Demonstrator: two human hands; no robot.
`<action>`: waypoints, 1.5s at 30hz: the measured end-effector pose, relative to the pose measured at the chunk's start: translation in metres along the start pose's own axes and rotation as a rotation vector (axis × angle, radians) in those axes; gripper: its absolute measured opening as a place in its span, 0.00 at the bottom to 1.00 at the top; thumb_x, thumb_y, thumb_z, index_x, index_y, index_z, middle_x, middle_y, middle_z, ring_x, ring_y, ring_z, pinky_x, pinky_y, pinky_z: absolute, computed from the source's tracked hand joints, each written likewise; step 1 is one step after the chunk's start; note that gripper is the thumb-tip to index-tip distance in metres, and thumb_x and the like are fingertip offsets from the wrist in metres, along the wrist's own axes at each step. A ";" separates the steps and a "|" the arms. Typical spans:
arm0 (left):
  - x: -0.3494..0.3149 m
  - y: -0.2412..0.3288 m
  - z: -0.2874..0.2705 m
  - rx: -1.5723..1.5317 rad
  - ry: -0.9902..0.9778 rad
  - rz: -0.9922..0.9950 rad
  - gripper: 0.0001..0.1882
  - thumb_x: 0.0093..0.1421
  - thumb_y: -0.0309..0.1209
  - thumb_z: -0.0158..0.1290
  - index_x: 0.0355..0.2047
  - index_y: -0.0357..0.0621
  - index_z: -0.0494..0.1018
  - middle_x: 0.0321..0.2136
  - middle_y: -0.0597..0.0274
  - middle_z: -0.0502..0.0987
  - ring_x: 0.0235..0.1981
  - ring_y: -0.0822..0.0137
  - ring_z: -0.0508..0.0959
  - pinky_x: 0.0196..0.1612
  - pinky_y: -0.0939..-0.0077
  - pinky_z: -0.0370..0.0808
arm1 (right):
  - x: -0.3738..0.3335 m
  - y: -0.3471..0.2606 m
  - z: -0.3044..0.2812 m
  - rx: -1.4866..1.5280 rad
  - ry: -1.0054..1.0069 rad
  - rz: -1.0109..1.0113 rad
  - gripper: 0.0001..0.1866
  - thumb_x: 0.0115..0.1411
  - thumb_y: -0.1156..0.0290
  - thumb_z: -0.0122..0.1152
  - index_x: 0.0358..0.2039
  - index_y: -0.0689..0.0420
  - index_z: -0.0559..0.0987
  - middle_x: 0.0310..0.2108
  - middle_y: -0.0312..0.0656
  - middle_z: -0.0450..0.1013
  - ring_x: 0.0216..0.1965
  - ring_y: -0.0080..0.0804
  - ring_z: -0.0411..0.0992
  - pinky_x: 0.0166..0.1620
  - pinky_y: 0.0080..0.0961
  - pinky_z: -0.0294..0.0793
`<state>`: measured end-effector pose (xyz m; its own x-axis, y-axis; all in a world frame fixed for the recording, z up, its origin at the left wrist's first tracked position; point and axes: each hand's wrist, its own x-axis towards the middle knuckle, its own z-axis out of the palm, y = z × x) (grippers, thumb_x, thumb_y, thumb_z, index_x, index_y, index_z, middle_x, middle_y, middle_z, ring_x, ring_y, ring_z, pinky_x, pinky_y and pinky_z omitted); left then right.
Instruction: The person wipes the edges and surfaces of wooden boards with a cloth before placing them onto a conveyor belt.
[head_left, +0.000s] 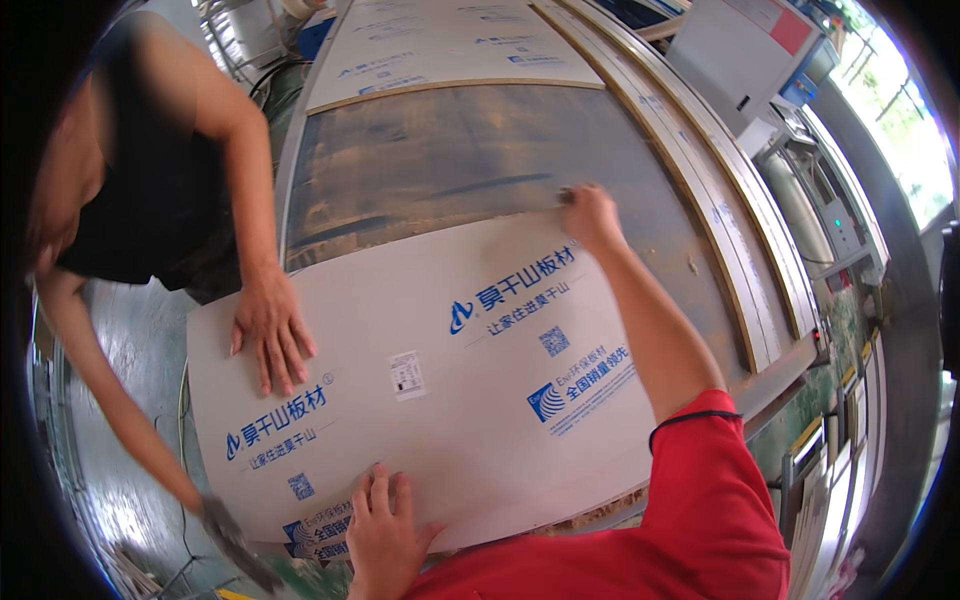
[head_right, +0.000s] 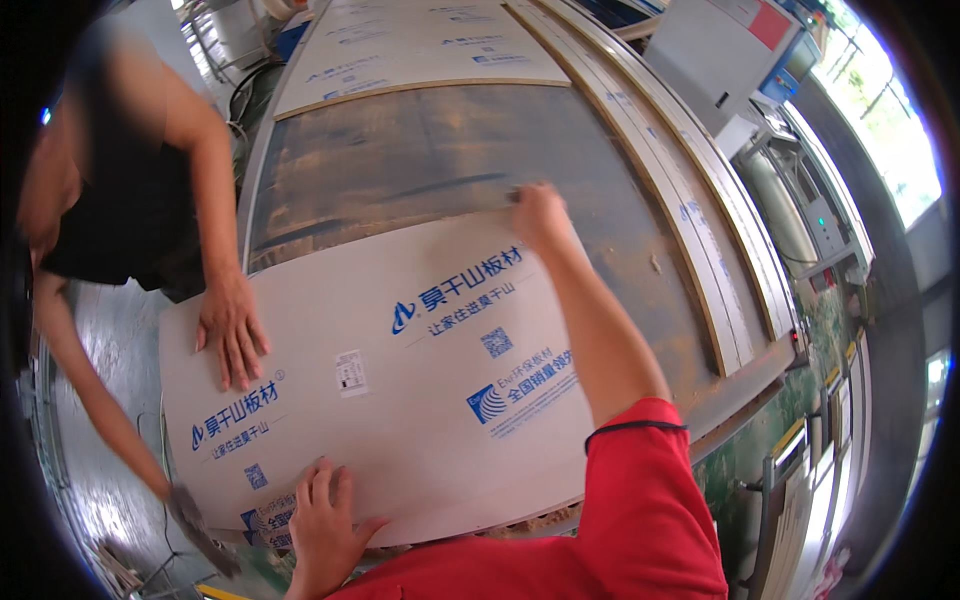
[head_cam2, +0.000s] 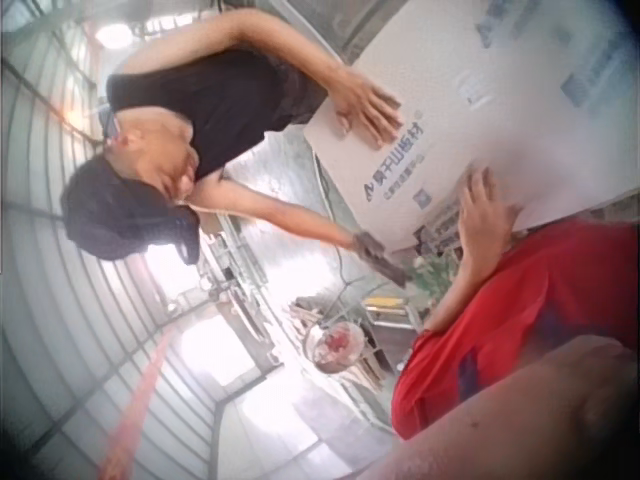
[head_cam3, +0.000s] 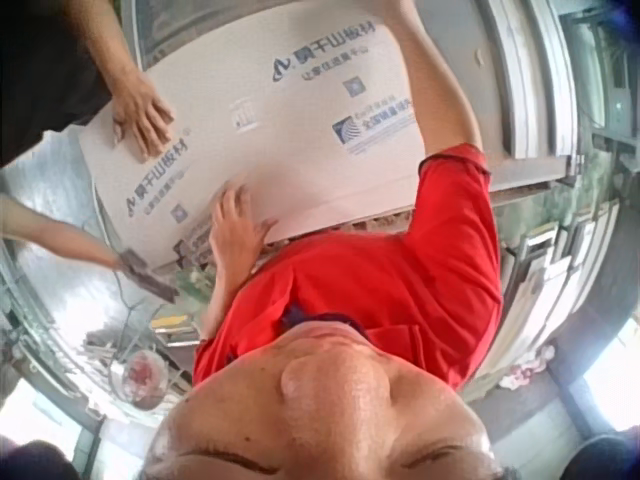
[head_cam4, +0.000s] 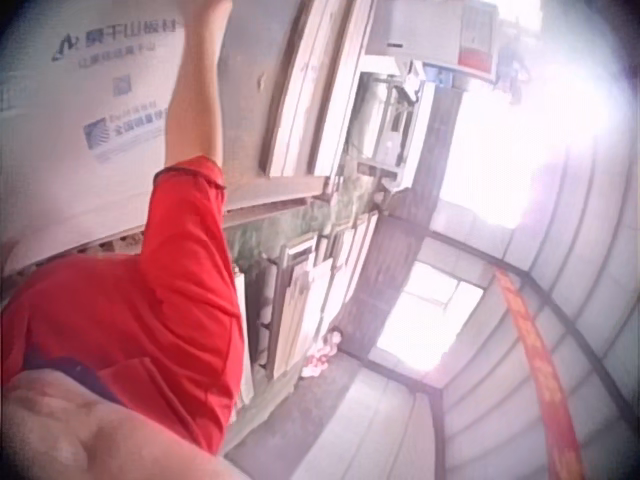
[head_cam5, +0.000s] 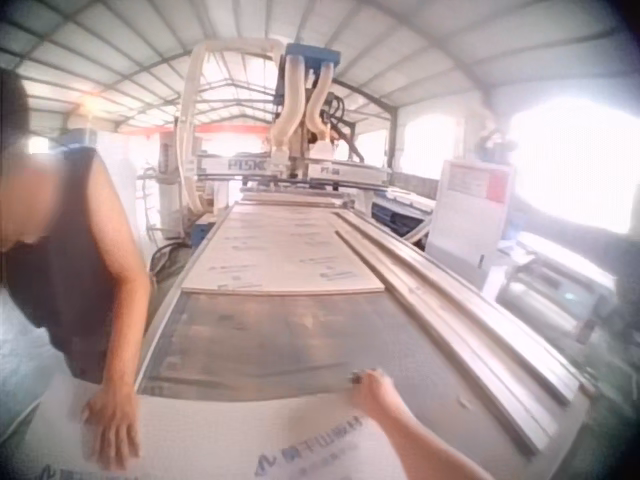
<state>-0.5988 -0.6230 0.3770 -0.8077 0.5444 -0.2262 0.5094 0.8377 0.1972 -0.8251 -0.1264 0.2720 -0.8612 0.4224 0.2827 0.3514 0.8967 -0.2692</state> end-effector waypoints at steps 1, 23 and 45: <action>0.000 0.001 -0.001 -0.001 0.004 -0.009 0.41 0.49 0.53 0.65 0.55 0.39 0.68 0.59 0.45 0.64 0.59 0.44 0.65 0.49 0.55 0.76 | -0.004 -0.026 0.005 0.044 -0.012 -0.048 0.09 0.58 0.70 0.56 0.35 0.59 0.82 0.41 0.54 0.76 0.43 0.54 0.75 0.46 0.43 0.77; 0.002 -0.001 0.001 0.112 0.039 -0.004 0.41 0.47 0.61 0.62 0.52 0.43 0.72 0.57 0.47 0.67 0.52 0.46 0.69 0.43 0.57 0.77 | -0.023 -0.111 -0.015 -0.070 -0.144 -0.457 0.10 0.62 0.69 0.53 0.35 0.58 0.82 0.43 0.43 0.73 0.50 0.42 0.72 0.51 0.35 0.76; 0.003 0.000 -0.005 0.082 0.063 0.028 0.41 0.44 0.58 0.66 0.51 0.40 0.73 0.56 0.43 0.67 0.51 0.46 0.69 0.43 0.58 0.77 | -0.025 -0.033 -0.032 0.065 -0.065 -0.300 0.10 0.58 0.79 0.50 0.35 0.59 0.81 0.43 0.48 0.72 0.50 0.46 0.72 0.53 0.38 0.74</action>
<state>-0.6031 -0.6217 0.3812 -0.8088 0.5657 -0.1605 0.5521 0.8245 0.1235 -0.8038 -0.1621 0.3033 -0.9455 0.1285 0.2993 0.0552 0.9688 -0.2414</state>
